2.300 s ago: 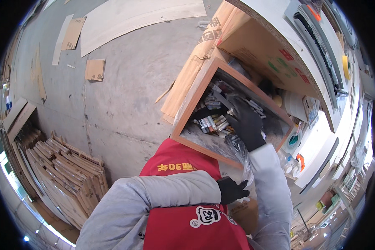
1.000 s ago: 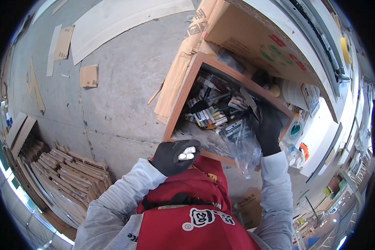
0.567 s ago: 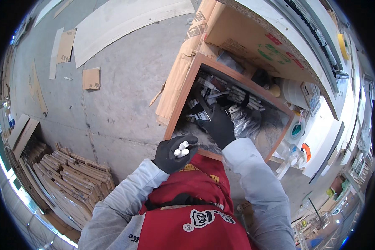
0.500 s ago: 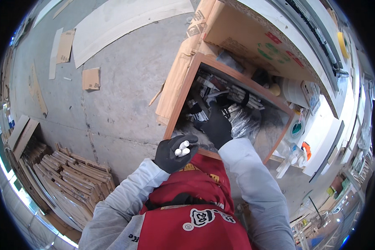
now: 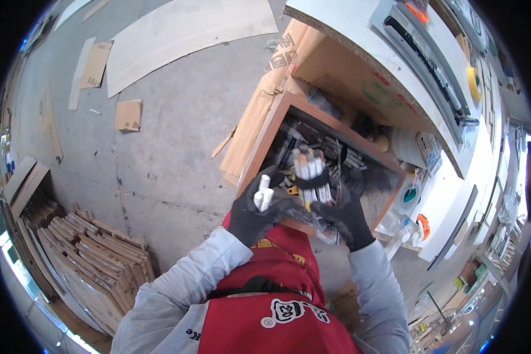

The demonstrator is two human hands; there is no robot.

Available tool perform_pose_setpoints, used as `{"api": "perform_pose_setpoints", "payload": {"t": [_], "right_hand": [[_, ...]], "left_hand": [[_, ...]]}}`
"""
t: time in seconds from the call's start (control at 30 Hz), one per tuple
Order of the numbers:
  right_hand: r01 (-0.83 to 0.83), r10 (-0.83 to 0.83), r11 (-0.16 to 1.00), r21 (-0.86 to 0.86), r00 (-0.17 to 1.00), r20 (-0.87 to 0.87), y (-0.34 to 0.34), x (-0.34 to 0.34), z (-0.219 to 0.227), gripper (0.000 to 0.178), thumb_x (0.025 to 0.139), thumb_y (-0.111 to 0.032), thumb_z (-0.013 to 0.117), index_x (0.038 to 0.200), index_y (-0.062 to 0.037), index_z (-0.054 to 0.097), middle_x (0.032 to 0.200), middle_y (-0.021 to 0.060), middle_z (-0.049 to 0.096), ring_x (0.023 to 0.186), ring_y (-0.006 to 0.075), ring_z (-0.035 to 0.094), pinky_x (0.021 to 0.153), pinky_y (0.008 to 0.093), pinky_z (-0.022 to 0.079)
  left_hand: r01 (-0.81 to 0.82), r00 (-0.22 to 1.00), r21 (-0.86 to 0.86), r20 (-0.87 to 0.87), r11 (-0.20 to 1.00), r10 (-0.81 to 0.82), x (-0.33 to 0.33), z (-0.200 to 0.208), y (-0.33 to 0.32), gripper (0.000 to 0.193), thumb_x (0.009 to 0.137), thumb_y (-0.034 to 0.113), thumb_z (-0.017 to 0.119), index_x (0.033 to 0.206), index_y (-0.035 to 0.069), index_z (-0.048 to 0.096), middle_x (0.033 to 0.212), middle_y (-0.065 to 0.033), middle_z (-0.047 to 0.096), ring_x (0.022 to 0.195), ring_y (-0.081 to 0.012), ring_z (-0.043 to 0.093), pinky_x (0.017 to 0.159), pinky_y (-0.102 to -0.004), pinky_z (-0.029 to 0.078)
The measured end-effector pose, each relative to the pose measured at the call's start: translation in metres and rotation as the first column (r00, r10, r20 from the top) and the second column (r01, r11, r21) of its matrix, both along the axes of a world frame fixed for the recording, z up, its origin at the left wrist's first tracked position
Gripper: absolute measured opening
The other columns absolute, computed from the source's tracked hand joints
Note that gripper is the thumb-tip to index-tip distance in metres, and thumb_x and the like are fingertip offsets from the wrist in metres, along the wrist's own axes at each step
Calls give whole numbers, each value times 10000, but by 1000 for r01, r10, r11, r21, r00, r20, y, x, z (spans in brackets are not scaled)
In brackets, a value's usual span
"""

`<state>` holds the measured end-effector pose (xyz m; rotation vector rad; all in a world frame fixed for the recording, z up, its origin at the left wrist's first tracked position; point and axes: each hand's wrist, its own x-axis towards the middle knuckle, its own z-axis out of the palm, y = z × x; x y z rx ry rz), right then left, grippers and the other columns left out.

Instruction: The person wipes a white panel with a cloth, then retrieves small cylindrical plugs from a box and inserts them into pre-drilled holes on the panel. The person handles the plugs one at a time and places them into the holes.

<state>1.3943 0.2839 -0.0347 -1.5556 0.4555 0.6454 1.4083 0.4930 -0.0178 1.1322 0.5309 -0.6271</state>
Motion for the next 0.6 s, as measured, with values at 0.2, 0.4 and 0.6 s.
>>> {"api": "perform_pose_setpoints", "payload": {"t": [0.2, 0.4, 0.6], "right_hand": [[114, -115, 970, 216, 993, -9, 6, -16, 17, 603, 664, -5, 751, 1200, -27, 477, 1114, 51, 564, 1015, 137, 551, 894, 280, 444], [230, -247, 867, 441, 969, -21, 7, -27, 10, 578, 703, 21, 724, 1218, -37, 468, 1143, 57, 564, 1037, 149, 548, 925, 297, 442], [102, -123, 929, 356, 992, 36, -3, -34, -1, 590, 691, -28, 733, 1226, -28, 485, 1166, 78, 564, 1056, 176, 547, 939, 317, 421]], "left_hand": [[284, 882, 202, 330, 937, -338, 0, 11, -9, 540, 704, 58, 725, 1207, 37, 529, 1114, -81, 605, 955, -177, 598, 824, -293, 490], [317, 847, 53, 434, 947, -308, -4, 2, -9, 553, 718, 22, 701, 1231, -18, 500, 1161, -118, 589, 1027, -199, 582, 893, -320, 466], [384, 846, -23, 408, 923, -342, -14, -4, -1, 569, 748, 25, 679, 1275, 28, 465, 1229, -108, 544, 1092, -189, 542, 938, -322, 432]]}}
